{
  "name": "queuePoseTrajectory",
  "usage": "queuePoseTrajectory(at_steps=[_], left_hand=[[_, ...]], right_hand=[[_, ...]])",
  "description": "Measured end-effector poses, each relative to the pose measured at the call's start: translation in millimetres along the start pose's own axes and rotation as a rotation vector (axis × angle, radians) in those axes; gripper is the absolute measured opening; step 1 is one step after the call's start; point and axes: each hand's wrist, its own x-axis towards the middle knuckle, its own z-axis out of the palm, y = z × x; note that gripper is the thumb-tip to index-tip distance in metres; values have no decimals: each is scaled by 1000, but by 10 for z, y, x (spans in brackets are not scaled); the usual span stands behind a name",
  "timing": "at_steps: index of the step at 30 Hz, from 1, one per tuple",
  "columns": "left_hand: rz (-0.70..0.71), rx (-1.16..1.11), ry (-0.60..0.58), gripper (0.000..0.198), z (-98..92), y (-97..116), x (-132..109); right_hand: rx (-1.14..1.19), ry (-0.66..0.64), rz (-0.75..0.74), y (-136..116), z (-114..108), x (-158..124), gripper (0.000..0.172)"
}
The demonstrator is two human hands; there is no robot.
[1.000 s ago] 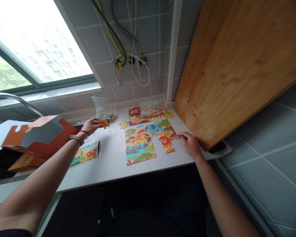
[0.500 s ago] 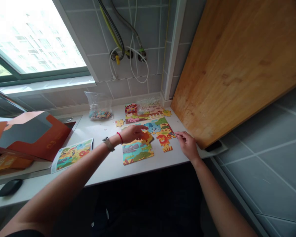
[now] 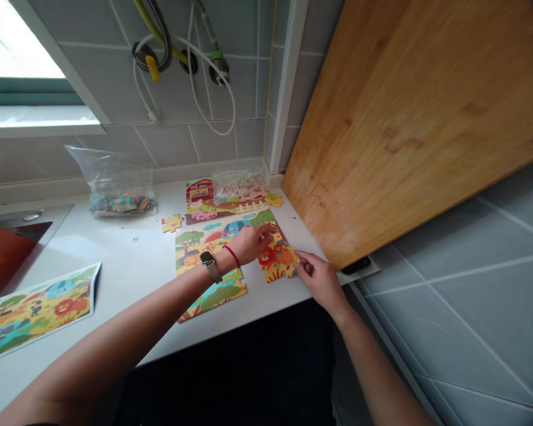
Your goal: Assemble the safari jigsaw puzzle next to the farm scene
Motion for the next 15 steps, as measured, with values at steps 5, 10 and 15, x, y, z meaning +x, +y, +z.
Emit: queuePoseTrajectory(at_steps=[5, 10, 15], left_hand=[[239, 124, -58, 22, -43, -101, -174], [521, 292, -99, 24, 28, -189, -366], [576, 301, -70, 29, 114, -286, -476]], right_hand=[[-171, 20, -33, -106, 26, 15, 33], [-237, 10, -48, -130, 39, -9, 32], [-289, -7, -47, -159, 33, -34, 29]])
